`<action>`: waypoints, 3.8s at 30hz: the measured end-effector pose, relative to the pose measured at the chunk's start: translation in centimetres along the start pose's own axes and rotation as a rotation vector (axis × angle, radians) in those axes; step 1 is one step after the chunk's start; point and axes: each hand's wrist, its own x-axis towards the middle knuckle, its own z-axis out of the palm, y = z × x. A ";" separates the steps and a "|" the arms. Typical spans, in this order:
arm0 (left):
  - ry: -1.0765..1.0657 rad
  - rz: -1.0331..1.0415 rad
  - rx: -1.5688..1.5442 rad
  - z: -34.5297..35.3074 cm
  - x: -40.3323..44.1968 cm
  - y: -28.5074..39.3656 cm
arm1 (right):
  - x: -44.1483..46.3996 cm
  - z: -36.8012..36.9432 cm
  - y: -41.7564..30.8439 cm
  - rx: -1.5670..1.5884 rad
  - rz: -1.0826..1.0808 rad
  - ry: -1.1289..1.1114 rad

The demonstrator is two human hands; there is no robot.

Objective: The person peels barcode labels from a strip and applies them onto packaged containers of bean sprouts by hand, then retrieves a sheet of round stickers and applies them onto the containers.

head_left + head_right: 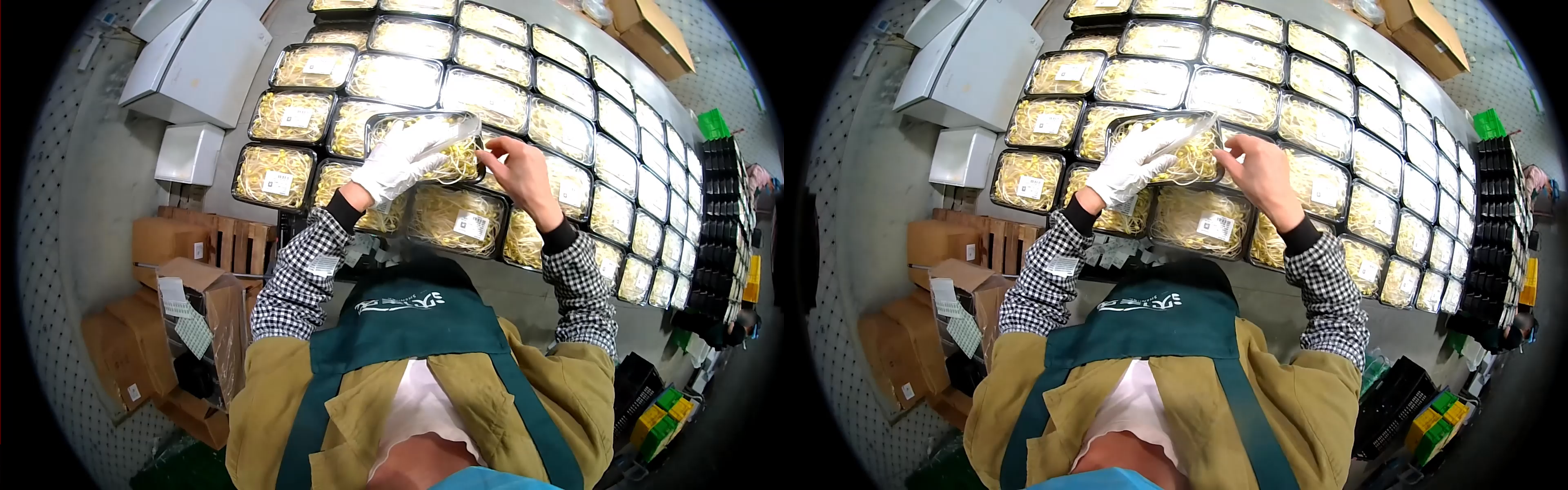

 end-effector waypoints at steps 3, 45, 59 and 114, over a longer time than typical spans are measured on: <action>0.059 0.037 0.064 0.6 -0.1 -0.9 | 0.6 0.8 0.2 -0.108 -0.026 -0.022; 0.197 -0.571 -0.102 -3.6 -1.8 -5.5 | 4.0 3.0 2.7 0.547 0.359 -0.241; 0.485 -0.410 -0.808 -1.6 -1.8 -6.1 | 4.9 5.3 3.5 1.118 0.607 -0.115; 1.290 -0.964 -0.973 11.2 -27.8 -6.4 | 21.8 10.8 -3.2 0.882 0.271 -0.345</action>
